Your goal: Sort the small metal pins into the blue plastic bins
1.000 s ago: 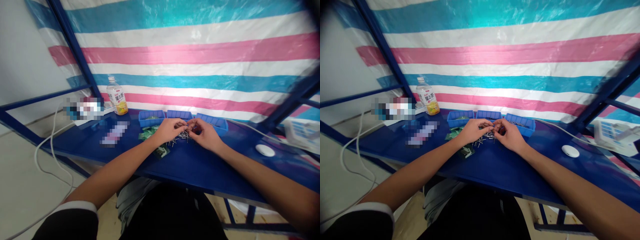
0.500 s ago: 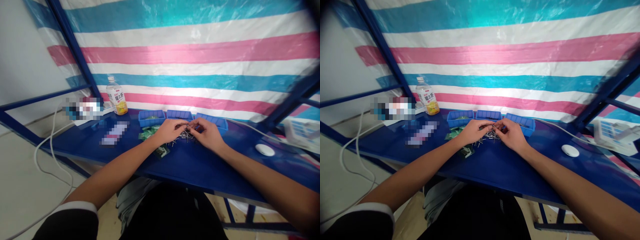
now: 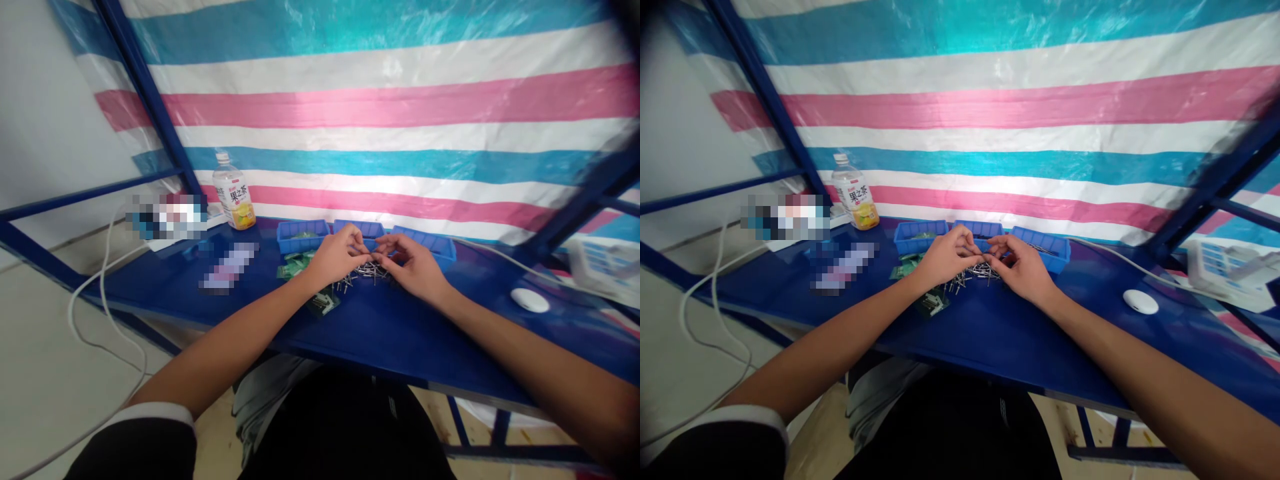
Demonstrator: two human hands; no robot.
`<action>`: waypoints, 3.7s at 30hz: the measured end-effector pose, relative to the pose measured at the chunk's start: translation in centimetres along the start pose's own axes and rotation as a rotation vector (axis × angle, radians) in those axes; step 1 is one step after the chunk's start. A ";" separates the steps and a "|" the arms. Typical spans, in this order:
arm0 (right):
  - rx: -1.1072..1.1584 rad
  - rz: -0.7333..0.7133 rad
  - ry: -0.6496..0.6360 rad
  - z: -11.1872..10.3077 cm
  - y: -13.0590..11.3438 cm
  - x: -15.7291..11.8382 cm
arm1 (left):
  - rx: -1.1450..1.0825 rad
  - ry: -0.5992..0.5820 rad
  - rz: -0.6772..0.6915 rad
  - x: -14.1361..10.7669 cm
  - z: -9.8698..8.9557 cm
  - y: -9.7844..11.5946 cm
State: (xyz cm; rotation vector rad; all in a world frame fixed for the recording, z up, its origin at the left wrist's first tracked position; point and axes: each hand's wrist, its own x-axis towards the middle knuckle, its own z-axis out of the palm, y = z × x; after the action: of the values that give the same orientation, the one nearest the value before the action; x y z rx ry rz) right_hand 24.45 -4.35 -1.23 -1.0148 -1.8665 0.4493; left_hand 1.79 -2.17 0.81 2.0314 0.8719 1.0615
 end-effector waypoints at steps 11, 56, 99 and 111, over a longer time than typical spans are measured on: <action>-0.134 0.009 -0.098 -0.2 -0.3 0.0 | 0.019 -0.002 0.111 0.2 -0.2 -0.1; -0.595 -0.246 -0.327 -1.7 2.5 -0.1 | 0.187 0.104 0.158 0.3 -0.5 -0.5; -0.339 -0.353 -0.378 -1.1 0.0 -0.1 | 0.292 -0.004 0.129 0.1 -0.2 0.2; -0.373 -0.377 -0.512 -0.7 -1.4 -1.0 | 0.285 0.034 0.128 0.0 -0.2 0.4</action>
State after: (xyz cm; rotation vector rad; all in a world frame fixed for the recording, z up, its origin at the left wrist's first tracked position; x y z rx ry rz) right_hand 24.60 -6.01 -0.53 -0.7950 -2.6110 0.1383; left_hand 1.69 -2.35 1.21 2.3378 0.9663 1.0939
